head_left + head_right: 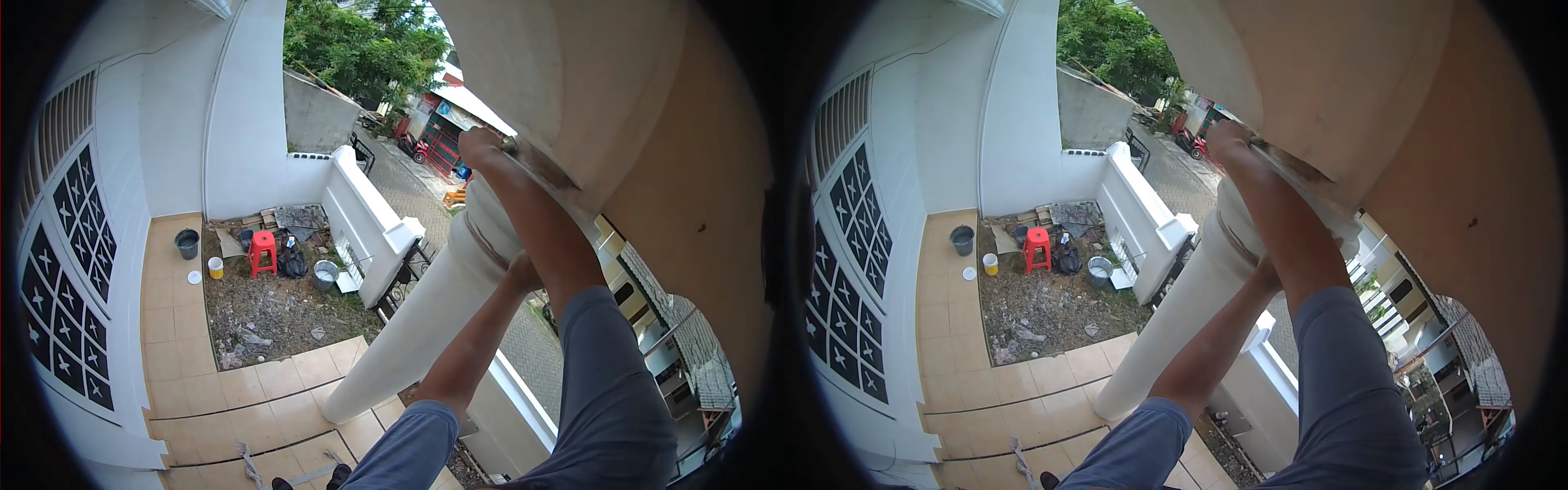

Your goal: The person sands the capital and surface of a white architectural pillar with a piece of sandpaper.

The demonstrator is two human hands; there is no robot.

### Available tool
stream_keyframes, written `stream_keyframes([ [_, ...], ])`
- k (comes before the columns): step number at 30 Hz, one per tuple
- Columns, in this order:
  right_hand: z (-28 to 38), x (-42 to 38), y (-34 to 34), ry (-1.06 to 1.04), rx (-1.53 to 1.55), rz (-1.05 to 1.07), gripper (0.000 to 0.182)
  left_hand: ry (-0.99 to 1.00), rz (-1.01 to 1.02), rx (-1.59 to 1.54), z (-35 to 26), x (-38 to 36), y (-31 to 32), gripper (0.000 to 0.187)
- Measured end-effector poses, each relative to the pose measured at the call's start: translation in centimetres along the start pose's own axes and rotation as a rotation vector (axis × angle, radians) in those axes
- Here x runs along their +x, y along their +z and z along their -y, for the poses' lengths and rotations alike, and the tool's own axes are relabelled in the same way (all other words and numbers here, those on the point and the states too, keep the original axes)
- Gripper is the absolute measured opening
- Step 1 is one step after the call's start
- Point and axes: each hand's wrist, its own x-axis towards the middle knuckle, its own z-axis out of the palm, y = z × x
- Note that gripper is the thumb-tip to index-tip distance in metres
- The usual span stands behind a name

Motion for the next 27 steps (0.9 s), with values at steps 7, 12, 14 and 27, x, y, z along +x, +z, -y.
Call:
stream_keyframes([
  [7, -2.4, -8.5, -2.2, -0.161, -0.108, -0.133, 0.014, -0.125, -0.018, -1.104, 3.7, -1.4, 3.6, 0.042],
  [12, -2.2, -11.0, -2.4, -0.07, -0.109, -0.268, 0.015, 0.15, 0.003, 0.392, 0.6, -0.4, 0.5, 0.045],
  [14, 0.3, -9.6, -4.0, 0.058, -0.074, -0.093, 0.02, 0.265, -0.09, 0.525, 0.9, -0.2, 0.5, 0.049],
  [27, -2.0, -9.1, -0.6, -0.023, -0.043, -0.445, 0.029, -0.06, 0.137, -0.063, -0.1, -0.1, -0.3, 0.053],
])
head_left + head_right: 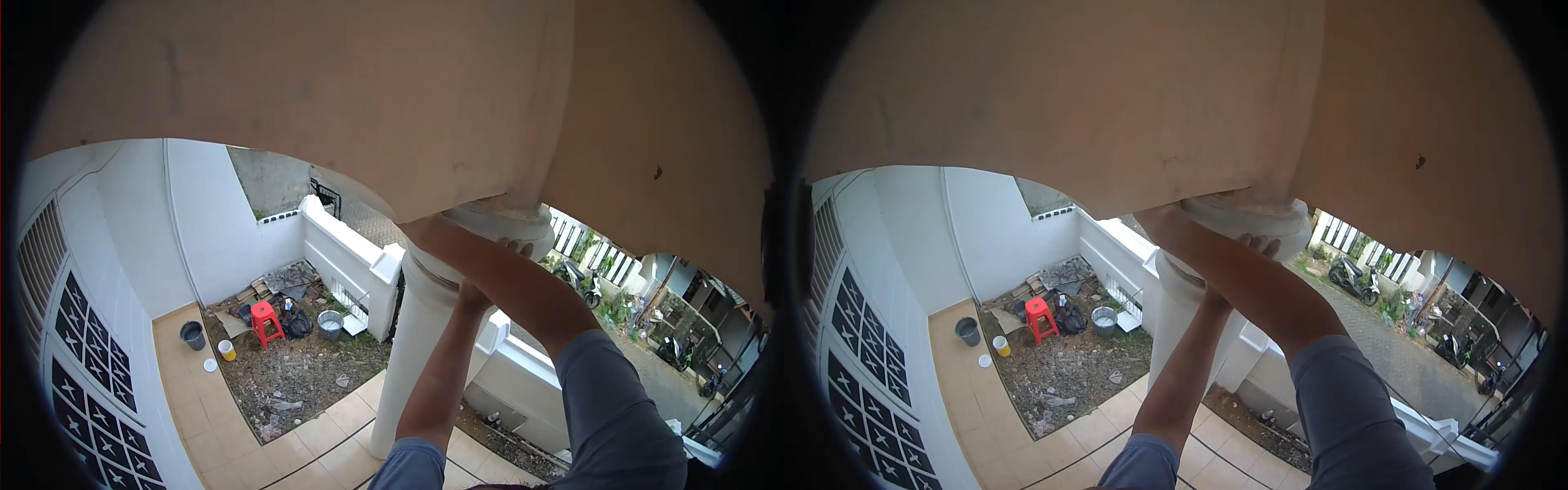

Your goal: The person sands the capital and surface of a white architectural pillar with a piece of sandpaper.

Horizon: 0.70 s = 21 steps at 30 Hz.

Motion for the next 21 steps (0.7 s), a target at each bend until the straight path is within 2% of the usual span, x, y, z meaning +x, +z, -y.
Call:
stream_keyframes([
  [2, -1.9, -4.2, -1.8, -0.029, -0.002, -0.098, 0.03, 0.368, -0.198, 0.866, 0.0, 0.1, -0.6, 0.052],
  [3, -2.0, -4.3, -2.4, -0.043, 0.001, -0.151, 0.03, 0.37, -0.19, 0.865, -0.4, 0.0, -1.0, 0.052],
  [5, -4.2, -8.3, -4.1, 0.037, -0.047, 0.032, 0.035, 0.349, -0.24, 0.681, -1.6, 0.5, -2.0, 0.046],
  [6, -5.1, -9.2, -4.2, 0.042, -0.051, 0.027, 0.035, 0.357, -0.238, 0.681, -1.6, 0.7, -1.9, 0.046],
  [8, -6.2, -10.0, -4.5, -0.052, 0.002, 0.039, 0.04, 0.19, -0.196, 0.472, -1.3, 0.6, -1.1, 0.049],
  [9, -5.6, -9.7, -4.3, -0.046, 0.0, 0.03, 0.04, 0.199, -0.194, 0.476, -1.0, 0.7, -0.8, 0.049],
  [11, -2.6, -7.4, -4.7, 0.06, -0.111, 0.029, 0.038, 0.403, -0.262, 1.006, 0.0, 0.3, -0.2, 0.049],
  [13, -0.2, -3.4, -0.6, 0.036, 0.084, -0.101, 0.037, 0.392, -0.264, 1.006, -1.3, 0.5, -0.5, 0.049],
  [15, -0.3, -3.2, -0.3, 0.051, 0.121, -0.146, 0.037, 0.386, -0.259, 1.001, -2.8, 0.5, -1.1, 0.048],
  [17, -0.5, -3.0, -0.2, 0.066, 0.175, -0.223, 0.036, 0.177, -0.035, 0.926, -3.7, 0.2, -1.5, 0.049],
  [21, -1.0, -2.4, -0.1, 0.097, 0.24, -0.353, 0.036, 0.176, 0.029, 1.112, -4.0, 0.3, -2.3, 0.05],
])
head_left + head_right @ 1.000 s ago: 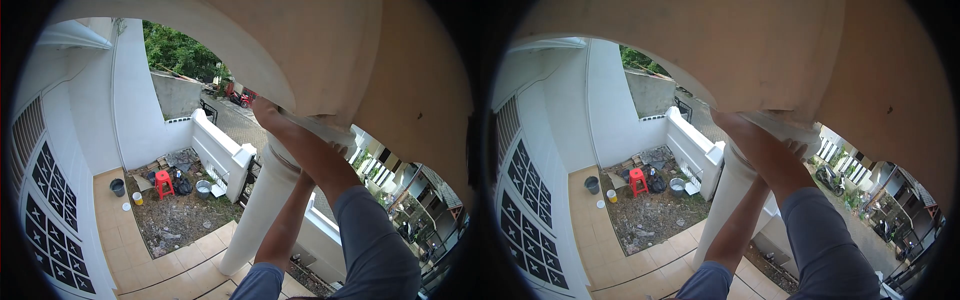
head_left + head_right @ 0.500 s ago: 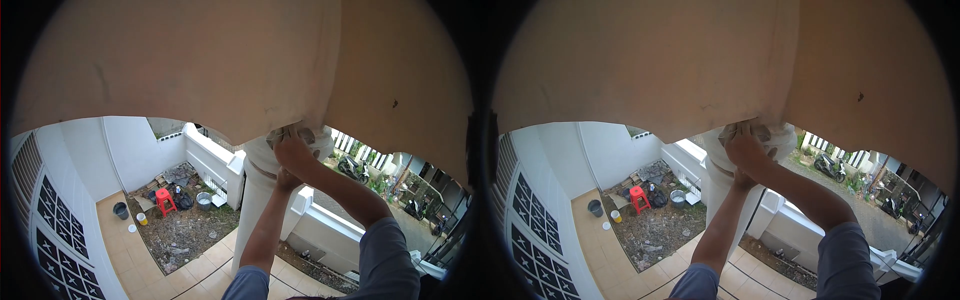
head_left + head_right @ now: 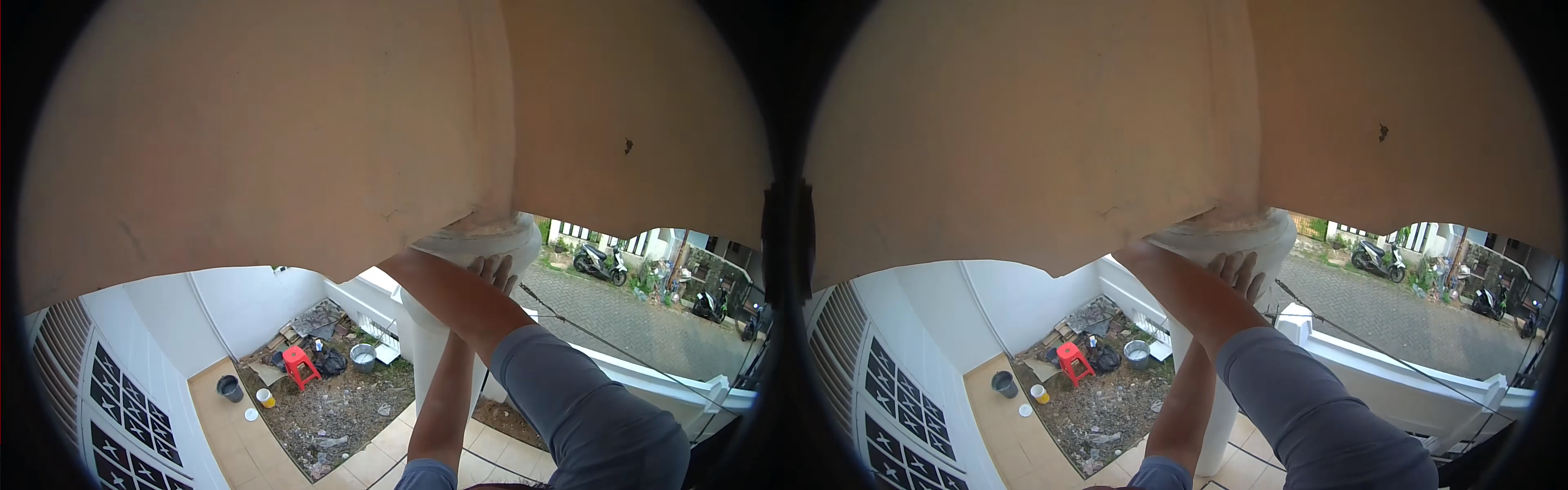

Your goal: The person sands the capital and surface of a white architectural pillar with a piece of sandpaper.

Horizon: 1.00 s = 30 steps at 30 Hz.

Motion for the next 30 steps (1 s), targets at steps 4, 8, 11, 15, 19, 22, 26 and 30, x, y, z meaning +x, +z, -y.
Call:
stream_keyframes([
  [4, -0.3, 0.3, 0.2, -0.024, 0.073, -0.043, 0.035, 0.074, -0.112, -0.115, 0.3, 0.0, 2.0, 0.045],
  [8, -2.0, -1.6, -3.6, -0.059, 0.048, 0.173, 0.036, 0.1, -0.398, -0.125, 0.7, 1.0, 1.6, 0.045],
  [11, -6.6, -4.3, -8.0, -0.129, 0.08, 0.42, 0.038, 0.03, -0.411, -0.281, 0.8, 1.2, 0.4, 0.038],
  [15, -13.7, -9.6, -8.9, 0.033, 0.581, 0.259, 0.049, 0.08, -0.432, 0.03, 0.8, 0.7, 0.7, 0.03],
  [19, -17.9, -13.7, -9.8, 0.078, 0.537, 0.108, 0.041, 0.158, -0.297, -0.182, 2.5, 2.3, -3.8, 0.031],
  [22, -21.0, -16.6, -7.7, 0.317, 0.695, 0.088, 0.047, 0.162, -0.191, -0.289, 4.7, 3.5, -5.6, 0.035],
  [26, -20.7, -17.4, -6.1, 0.222, 0.688, -0.044, 0.036, 0.13, -0.187, -0.231, 5.3, 5.0, -5.6, 0.041],
  [30, -23.8, -18.7, -3.1, 0.409, 0.879, -0.052, 0.034, 0.017, -0.228, -0.185, 4.7, 5.6, -4.2, 0.046],
])
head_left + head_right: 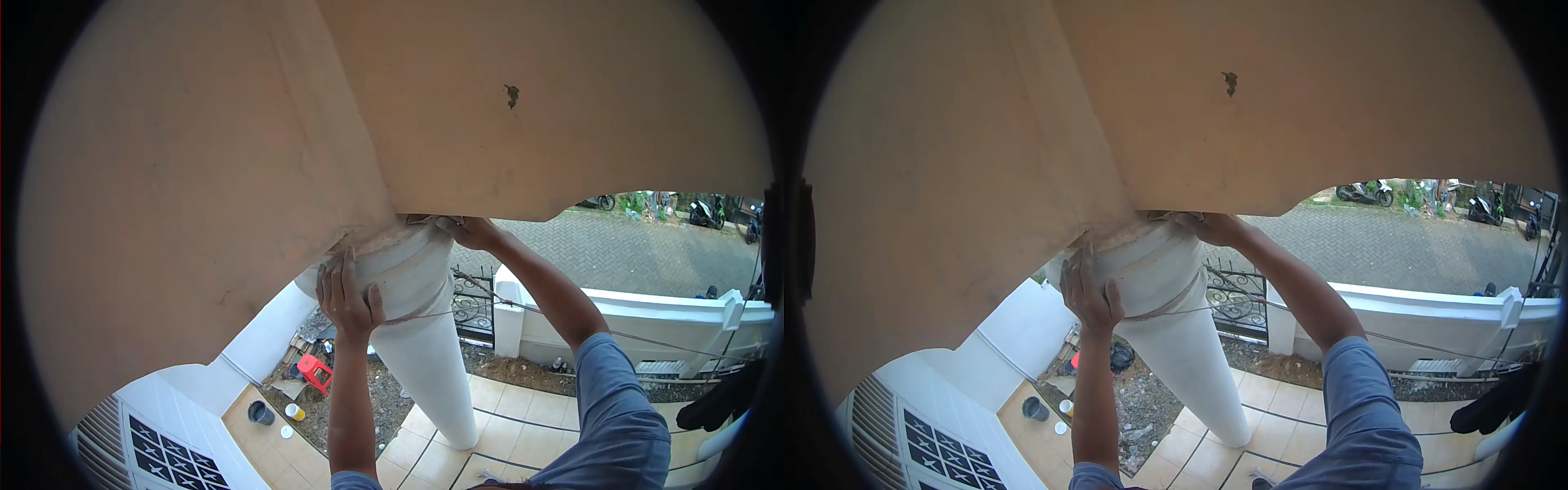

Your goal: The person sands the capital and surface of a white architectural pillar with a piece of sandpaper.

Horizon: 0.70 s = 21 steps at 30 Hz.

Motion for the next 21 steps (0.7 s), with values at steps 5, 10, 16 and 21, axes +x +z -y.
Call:
stream_keyframes([
  [5, -6.5, 1.2, 0.4, 0.028, -0.299, -0.22, 0.035, 0.082, -0.02, 0.056, 0.8, 0.2, 0.6, 0.053],
  [10, -8.9, 0.3, 1.8, 0.17, -0.14, -0.212, 0.037, 0.111, 0.032, 0.124, 1.2, -0.4, 0.6, 0.056],
  [16, -8.5, -2.3, 2.4, 0.355, 0.018, -0.242, 0.039, 0.172, 0.034, 0.219, 1.4, -0.7, 0.8, 0.055],
  [21, 2.2, -4.4, 1.1, 0.025, 0.0, -0.141, 0.026, 0.15, 0.002, 0.218, 0.9, -0.9, 0.9, 0.055],
])
